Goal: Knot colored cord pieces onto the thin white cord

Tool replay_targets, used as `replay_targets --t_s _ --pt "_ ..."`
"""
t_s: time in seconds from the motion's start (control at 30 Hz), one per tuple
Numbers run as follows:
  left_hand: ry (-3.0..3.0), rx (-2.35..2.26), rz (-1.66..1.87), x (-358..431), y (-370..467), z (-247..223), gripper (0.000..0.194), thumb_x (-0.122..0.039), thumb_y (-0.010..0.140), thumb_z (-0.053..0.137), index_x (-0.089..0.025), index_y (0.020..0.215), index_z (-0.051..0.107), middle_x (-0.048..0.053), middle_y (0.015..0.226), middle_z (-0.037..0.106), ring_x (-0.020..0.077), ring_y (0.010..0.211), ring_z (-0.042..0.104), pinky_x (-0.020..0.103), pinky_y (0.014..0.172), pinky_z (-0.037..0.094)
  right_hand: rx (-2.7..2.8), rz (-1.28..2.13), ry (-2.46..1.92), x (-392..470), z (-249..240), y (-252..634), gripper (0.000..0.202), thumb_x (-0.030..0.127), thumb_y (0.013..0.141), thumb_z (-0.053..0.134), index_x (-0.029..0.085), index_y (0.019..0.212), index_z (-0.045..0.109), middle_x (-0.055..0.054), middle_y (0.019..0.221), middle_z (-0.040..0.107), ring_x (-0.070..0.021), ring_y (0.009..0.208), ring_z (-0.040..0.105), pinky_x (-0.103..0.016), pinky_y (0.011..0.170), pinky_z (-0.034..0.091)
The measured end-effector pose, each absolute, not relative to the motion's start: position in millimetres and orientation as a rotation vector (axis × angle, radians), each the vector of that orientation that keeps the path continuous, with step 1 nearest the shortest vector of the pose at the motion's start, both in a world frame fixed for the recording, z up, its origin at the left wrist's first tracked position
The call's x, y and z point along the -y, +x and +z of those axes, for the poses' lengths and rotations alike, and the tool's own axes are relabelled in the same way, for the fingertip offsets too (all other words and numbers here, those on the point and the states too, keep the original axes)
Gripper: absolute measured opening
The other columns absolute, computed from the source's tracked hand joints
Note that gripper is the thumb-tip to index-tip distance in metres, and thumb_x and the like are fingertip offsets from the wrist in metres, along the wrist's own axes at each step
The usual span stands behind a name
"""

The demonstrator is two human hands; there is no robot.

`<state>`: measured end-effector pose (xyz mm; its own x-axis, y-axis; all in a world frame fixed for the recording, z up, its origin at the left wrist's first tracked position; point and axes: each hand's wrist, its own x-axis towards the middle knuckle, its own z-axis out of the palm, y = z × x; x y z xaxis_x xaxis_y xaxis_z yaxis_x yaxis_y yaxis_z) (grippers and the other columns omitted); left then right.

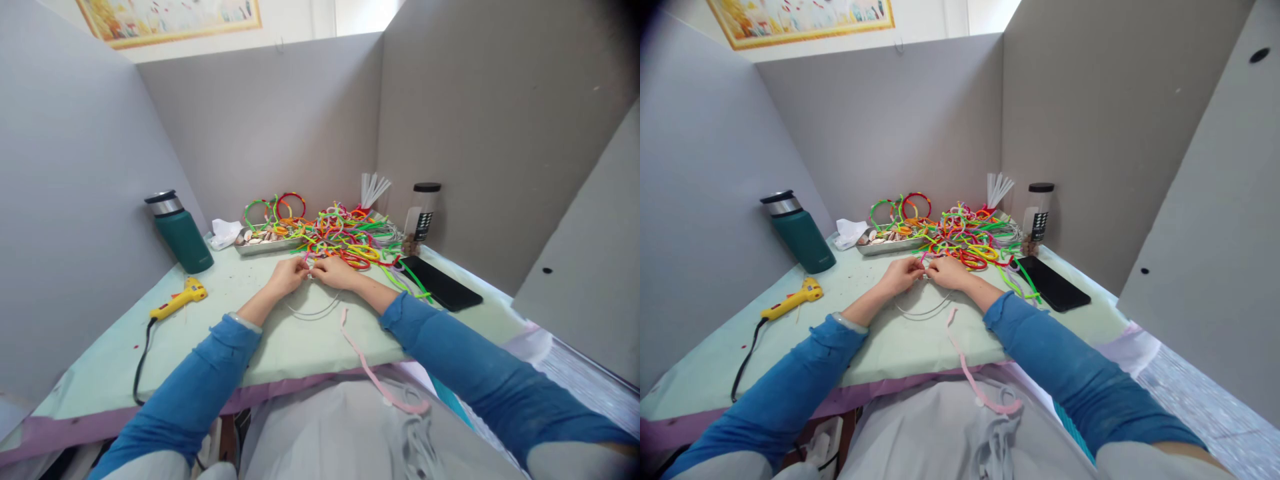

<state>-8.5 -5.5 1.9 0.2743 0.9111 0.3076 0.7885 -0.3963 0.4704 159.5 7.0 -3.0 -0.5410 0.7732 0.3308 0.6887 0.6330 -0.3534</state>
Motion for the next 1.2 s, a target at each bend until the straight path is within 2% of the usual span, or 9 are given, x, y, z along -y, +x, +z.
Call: replay_targets --t_s 0.27,1.2 --pt "2.288 -1.605 0.806 5.8 -9.0 1.7 0.019 -0.026 0.076 0.053 -0.015 0.091 0.06 0.003 0.072 0.067 0.0105 0.055 0.056 0.021 0.056 0.044 2.4 0.26 -1.149 -4.4 -0.7 159.5 0.031 0.033 0.084 0.043 0.014 0.078 0.067 -0.004 0.074 0.065 -0.0116 0.064 0.05 -0.021 0.056 0.029" --pt "2.301 -1.625 0.822 6.2 -8.4 1.3 0.015 -0.023 0.075 0.054 -0.015 0.086 0.06 0.003 0.072 0.067 0.0107 0.056 0.057 0.021 0.056 0.043 2.401 0.261 -1.122 -5.3 -2.3 160.2 0.03 0.034 0.084 0.044 0.015 0.076 0.065 -0.003 0.073 0.064 -0.0111 0.063 0.05 -0.021 0.055 0.029"
